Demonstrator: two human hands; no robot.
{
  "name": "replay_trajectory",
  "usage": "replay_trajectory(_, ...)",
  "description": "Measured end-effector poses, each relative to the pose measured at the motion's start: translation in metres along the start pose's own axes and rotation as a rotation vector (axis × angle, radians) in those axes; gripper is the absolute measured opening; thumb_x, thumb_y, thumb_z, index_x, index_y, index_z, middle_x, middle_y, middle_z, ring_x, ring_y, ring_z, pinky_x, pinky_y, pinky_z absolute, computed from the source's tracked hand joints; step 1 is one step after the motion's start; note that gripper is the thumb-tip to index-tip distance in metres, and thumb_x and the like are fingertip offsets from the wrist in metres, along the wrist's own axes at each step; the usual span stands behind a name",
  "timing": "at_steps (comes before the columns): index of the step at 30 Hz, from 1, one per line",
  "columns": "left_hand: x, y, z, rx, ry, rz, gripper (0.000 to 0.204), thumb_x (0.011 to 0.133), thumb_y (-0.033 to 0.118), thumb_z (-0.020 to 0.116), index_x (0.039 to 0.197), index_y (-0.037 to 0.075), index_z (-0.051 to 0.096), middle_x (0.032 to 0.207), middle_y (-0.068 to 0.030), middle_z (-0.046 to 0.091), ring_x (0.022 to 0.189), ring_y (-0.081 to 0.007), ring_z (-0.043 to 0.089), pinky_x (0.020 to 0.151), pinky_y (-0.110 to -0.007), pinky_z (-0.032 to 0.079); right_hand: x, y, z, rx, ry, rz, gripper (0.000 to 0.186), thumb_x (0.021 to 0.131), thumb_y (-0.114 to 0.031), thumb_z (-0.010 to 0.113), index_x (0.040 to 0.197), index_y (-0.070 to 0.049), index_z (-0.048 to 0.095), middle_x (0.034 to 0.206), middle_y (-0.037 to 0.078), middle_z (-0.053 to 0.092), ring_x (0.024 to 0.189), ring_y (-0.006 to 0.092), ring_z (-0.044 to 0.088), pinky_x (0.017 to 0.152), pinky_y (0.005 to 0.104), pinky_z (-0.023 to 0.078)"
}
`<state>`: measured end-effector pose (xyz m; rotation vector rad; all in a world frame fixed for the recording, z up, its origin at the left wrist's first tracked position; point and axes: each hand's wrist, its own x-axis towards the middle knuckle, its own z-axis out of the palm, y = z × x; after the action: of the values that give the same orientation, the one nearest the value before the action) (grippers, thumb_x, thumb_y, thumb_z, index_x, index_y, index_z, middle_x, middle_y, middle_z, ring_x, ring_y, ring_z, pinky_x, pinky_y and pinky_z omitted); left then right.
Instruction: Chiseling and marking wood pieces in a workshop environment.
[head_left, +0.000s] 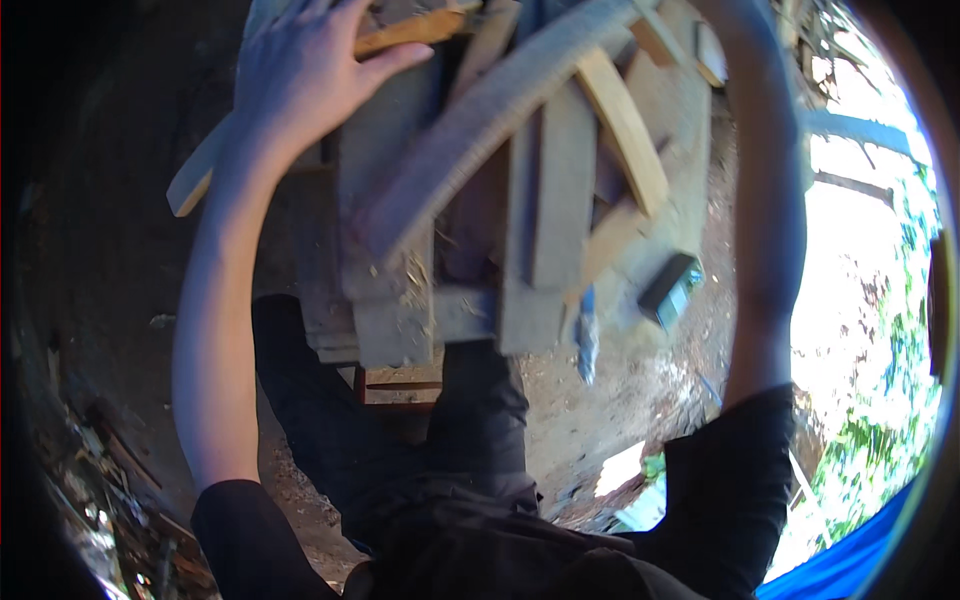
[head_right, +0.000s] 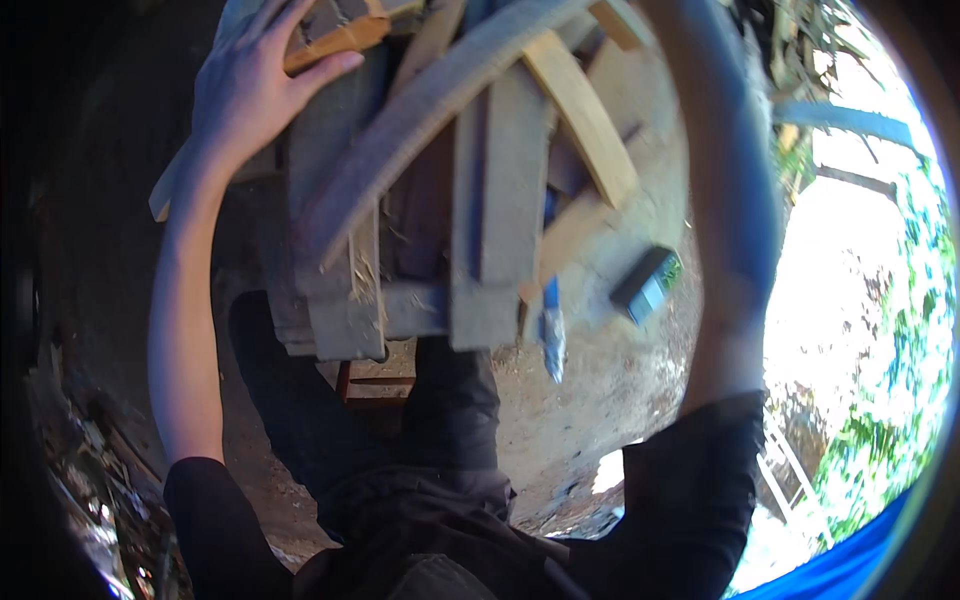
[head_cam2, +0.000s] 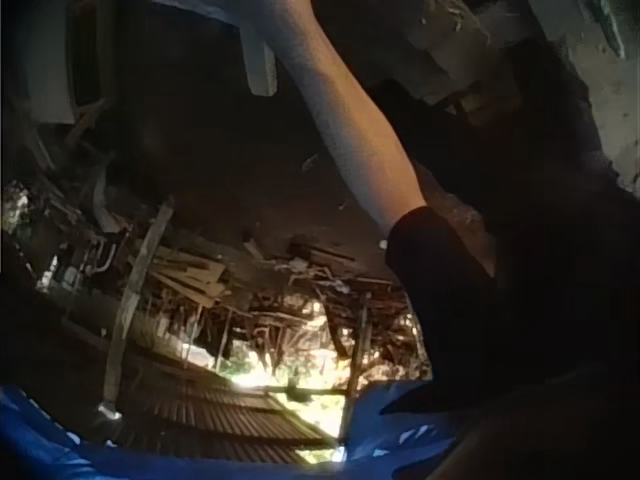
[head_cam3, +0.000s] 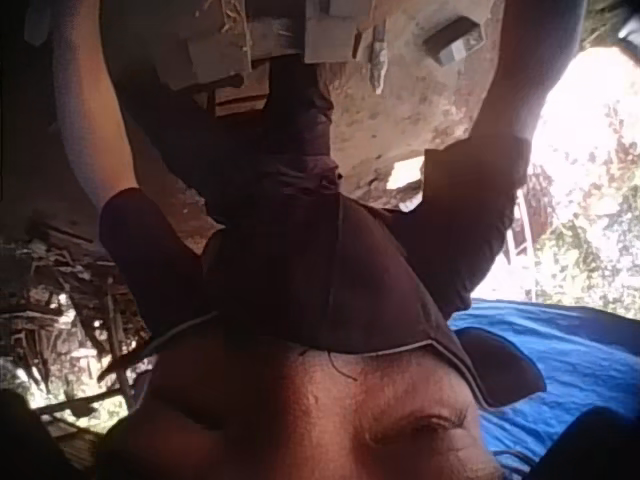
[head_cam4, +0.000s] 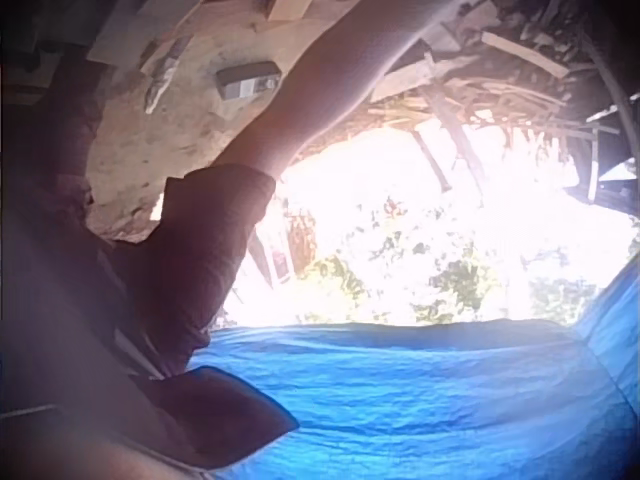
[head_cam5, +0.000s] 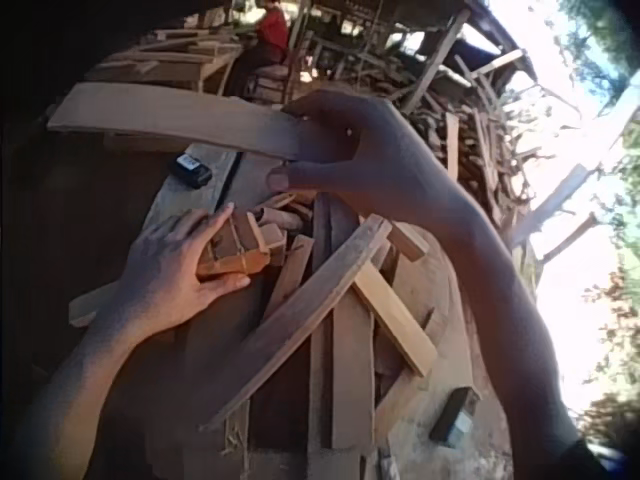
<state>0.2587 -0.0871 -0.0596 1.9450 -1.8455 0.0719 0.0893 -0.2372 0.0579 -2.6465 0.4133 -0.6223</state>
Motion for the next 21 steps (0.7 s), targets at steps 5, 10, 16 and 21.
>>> replay_trajectory(5,-0.011,-0.058,0.04,0.031,0.152,0.103,0.077,0.076,0.035,0.077,0.142,0.018,0.042,0.127,-0.0103,0.055,0.115,-0.0307,0.055,0.095,-0.041,0.044,-0.151,-0.036,0.004,-0.003,0.01,0.346,0.057,0.074,-0.019,0.083,0.126,-0.011,0.06,0.104,0.003,0.068,0.096,0.0125,0.064,0.086,0.0308,0.054)
replay_trajectory(10,-0.041,0.01,-0.003,-0.19,0.382,0.092,0.042,0.091,0.026,0.065,0.127,0.008,0.057,0.134,-0.0158,0.049,0.124,-0.0322,0.048,0.102,-0.041,0.04,-0.281,-0.102,-0.003,0.055,0.162,0.75,0.055,0.069,-0.025,0.085,0.117,-0.009,0.064,0.098,0.008,0.067,0.085,0.0184,0.065,0.08,0.0324,0.051)
replay_trajectory(16,-0.133,0.091,-0.026,-0.302,0.302,0.111,0.035,0.089,0.026,0.066,0.121,0.012,0.06,0.126,-0.0112,0.051,0.124,-0.0301,0.047,0.103,-0.045,0.035,-0.365,-0.127,0.016,0.168,0.575,1.04,0.058,0.071,-0.023,0.083,0.12,-0.004,0.06,0.099,0.013,0.067,0.08,0.0187,0.066,0.072,0.0323,0.051)
replay_trajectory(21,-0.167,0.124,-0.021,-0.232,0.266,0.046,0.032,0.092,0.02,0.062,0.121,0.008,0.058,0.124,-0.0111,0.052,0.121,-0.0293,0.049,0.1,-0.044,0.038,-0.362,-0.131,0.043,-0.158,0.387,0.919,0.05,0.071,-0.028,0.079,0.115,-0.011,0.062,0.107,0.009,0.062,0.106,0.0273,0.057,0.096,0.0428,0.036)
